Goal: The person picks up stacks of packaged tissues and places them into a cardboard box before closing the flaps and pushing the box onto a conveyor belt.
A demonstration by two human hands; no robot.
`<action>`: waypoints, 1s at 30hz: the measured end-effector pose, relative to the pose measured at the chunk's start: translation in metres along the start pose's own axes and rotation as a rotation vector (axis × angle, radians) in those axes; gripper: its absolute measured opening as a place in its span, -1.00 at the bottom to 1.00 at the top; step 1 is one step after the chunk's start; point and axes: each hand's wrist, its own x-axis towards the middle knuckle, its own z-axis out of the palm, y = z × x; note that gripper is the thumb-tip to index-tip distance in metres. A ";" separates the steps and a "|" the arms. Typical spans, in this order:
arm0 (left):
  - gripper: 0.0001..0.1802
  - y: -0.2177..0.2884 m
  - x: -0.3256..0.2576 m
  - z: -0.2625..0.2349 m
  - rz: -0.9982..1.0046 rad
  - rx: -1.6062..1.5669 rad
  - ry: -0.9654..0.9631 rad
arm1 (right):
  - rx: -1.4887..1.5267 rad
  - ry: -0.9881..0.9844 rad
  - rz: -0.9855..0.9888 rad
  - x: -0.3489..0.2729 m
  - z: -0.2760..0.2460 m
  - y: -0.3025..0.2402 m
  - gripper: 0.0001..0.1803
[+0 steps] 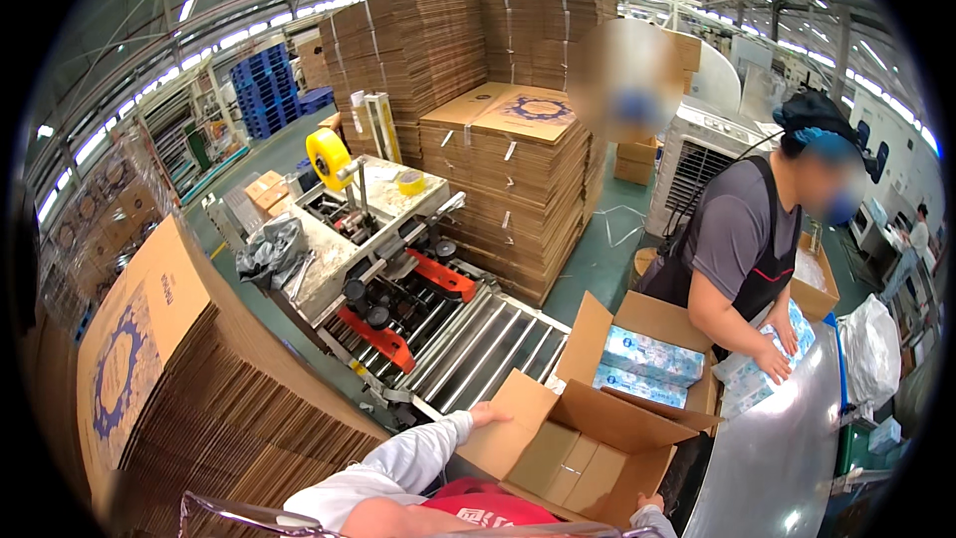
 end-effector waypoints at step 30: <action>-0.46 -0.006 -0.008 0.218 0.279 0.232 0.219 | 0.075 0.657 -0.472 0.040 -0.101 0.145 -0.27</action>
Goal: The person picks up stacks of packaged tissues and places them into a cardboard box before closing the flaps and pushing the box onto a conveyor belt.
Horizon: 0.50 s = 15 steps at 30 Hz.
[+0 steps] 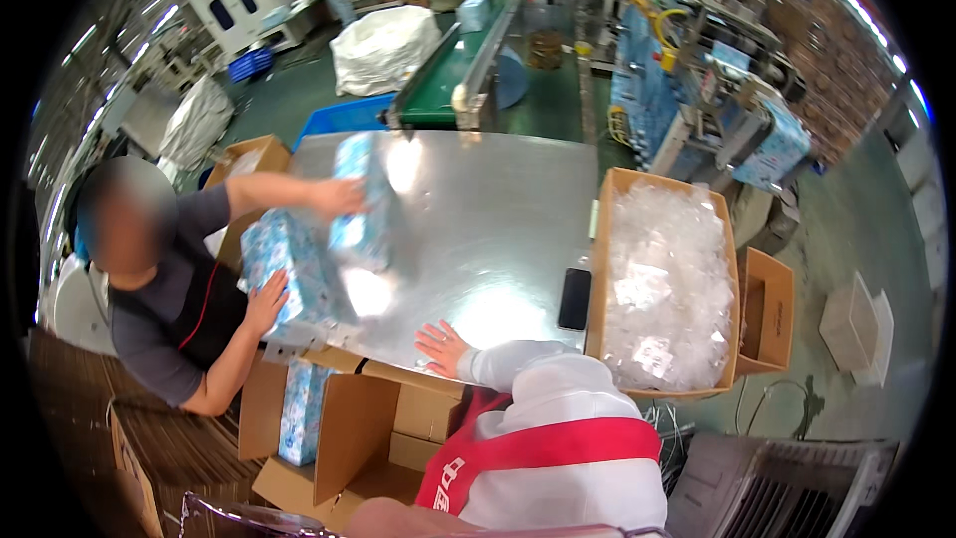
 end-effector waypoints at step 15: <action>-0.39 0.041 0.023 0.081 -0.035 0.294 -0.183 | -0.038 -0.051 0.022 -0.003 -0.015 -0.002 -0.32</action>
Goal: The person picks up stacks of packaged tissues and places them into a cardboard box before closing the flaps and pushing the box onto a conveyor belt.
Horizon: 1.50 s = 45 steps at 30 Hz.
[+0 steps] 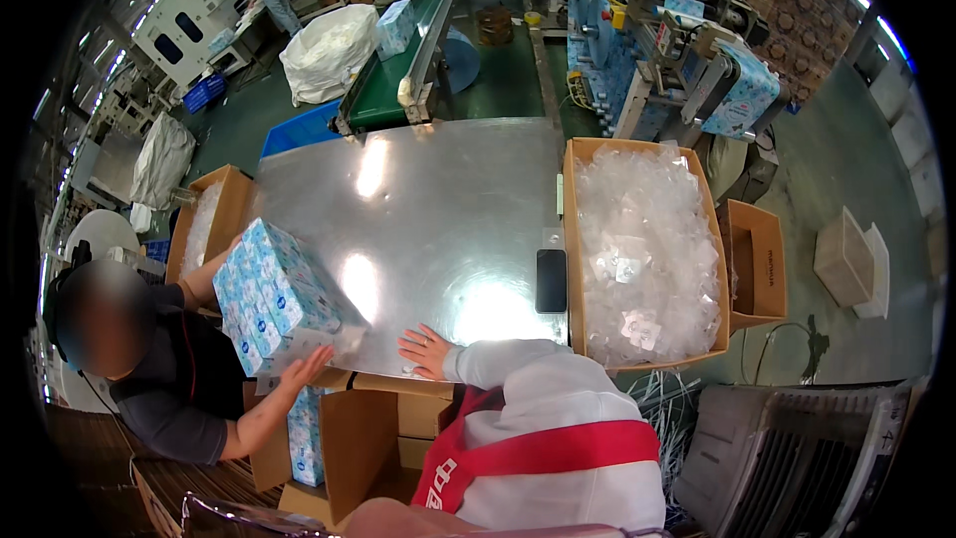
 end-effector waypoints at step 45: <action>-0.46 0.178 -0.013 0.196 0.885 0.664 -0.050 | -0.598 -0.247 -0.209 0.374 -0.174 0.183 0.31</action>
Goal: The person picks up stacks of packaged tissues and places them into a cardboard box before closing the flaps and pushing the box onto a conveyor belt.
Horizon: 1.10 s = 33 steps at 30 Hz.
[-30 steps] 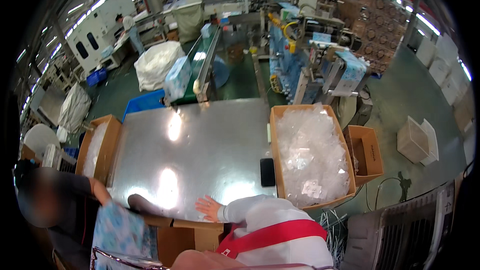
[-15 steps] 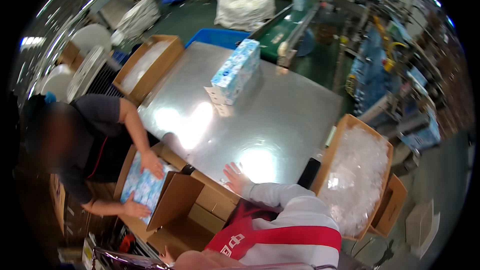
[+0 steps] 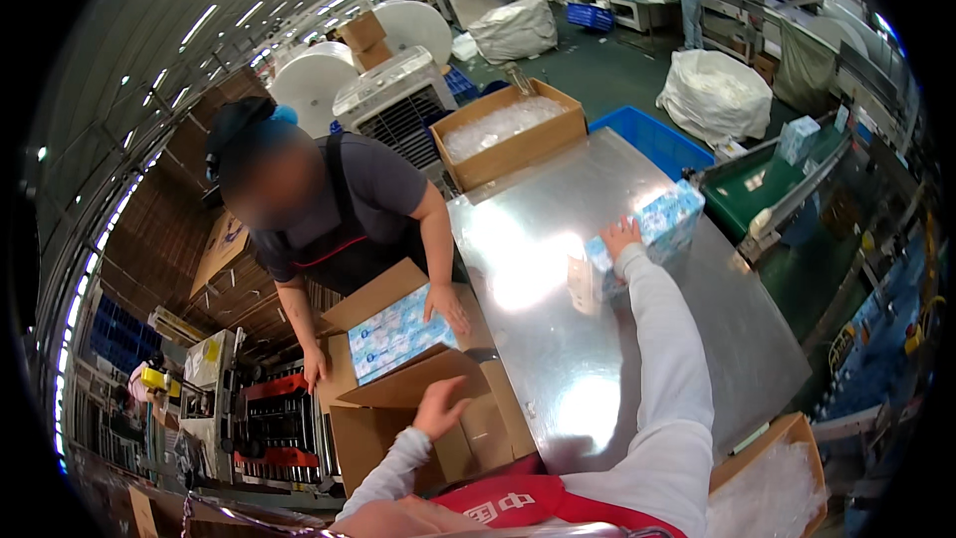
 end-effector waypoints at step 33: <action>0.18 0.076 0.075 -0.033 -0.124 -0.517 0.006 | 0.318 0.425 0.251 -0.066 -0.008 0.043 -0.15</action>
